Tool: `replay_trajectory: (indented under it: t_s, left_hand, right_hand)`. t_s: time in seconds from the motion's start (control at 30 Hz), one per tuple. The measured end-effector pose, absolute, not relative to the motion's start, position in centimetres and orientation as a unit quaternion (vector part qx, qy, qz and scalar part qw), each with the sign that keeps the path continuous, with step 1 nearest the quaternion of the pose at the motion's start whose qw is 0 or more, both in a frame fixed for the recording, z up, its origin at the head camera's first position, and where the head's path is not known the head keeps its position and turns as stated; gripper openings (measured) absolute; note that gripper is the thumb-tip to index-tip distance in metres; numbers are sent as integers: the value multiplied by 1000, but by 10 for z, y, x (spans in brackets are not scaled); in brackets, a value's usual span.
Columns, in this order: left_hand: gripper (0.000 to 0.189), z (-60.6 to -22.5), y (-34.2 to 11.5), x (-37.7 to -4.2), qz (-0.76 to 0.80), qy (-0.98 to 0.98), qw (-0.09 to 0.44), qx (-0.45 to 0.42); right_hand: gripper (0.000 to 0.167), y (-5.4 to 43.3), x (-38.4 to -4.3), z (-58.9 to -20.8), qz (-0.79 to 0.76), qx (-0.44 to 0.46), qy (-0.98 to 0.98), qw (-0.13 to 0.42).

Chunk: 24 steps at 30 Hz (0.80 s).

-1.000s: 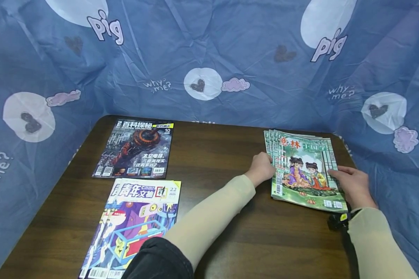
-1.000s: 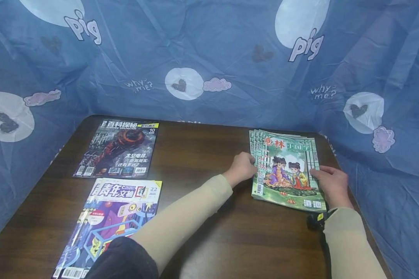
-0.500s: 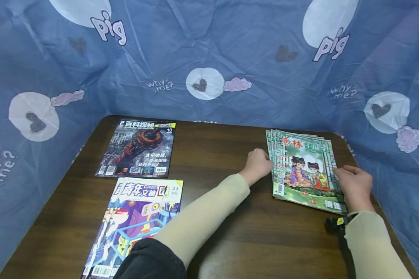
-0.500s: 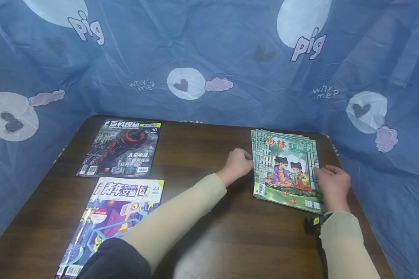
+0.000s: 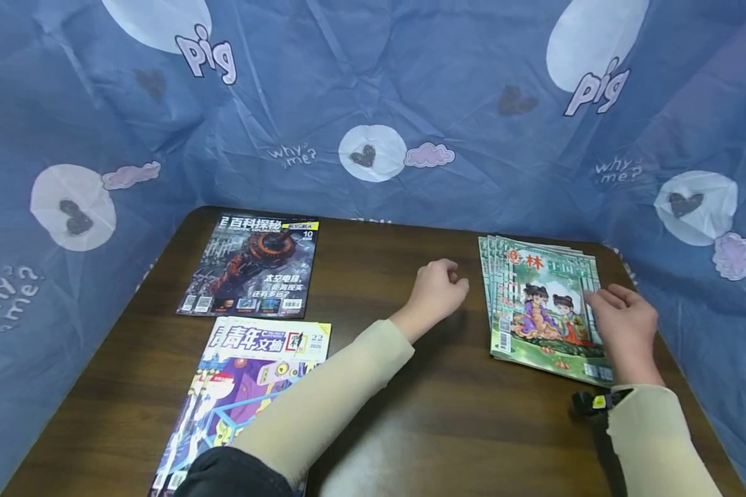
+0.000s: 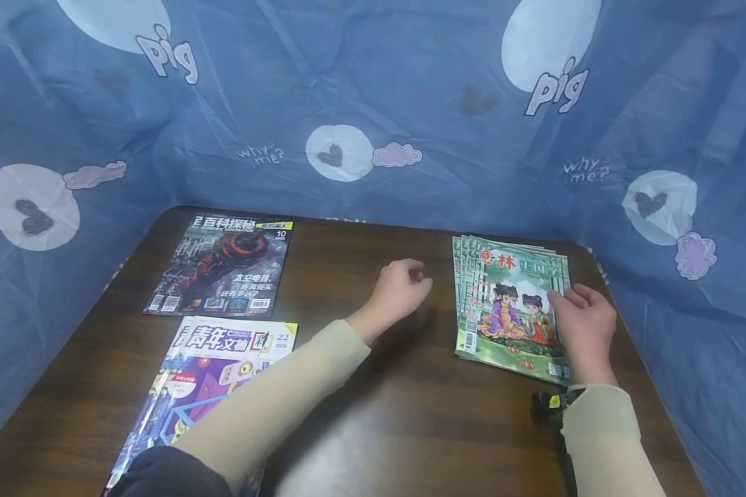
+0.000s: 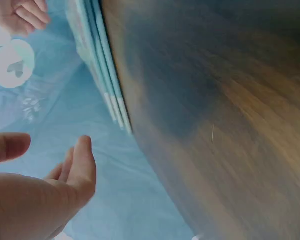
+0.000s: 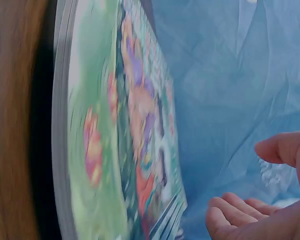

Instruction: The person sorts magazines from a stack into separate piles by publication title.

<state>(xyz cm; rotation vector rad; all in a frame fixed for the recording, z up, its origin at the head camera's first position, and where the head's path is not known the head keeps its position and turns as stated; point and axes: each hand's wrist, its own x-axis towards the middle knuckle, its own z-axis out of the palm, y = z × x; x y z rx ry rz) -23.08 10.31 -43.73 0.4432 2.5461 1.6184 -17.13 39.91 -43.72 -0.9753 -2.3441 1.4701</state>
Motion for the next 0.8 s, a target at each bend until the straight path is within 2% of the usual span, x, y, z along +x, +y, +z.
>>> replay_trajectory:
  t_s: [0.3, 0.8]
  left_hand:
    - [42, -421, 72, -222, 561, 816, 9, 138]
    - [48, -415, 3, -203, 558, 811, -120, 127]
  right_hand:
    - [80, 367, -175, -422, 516, -292, -795, 126]
    - [75, 312, -153, -403, 568, -126, -802, 135]
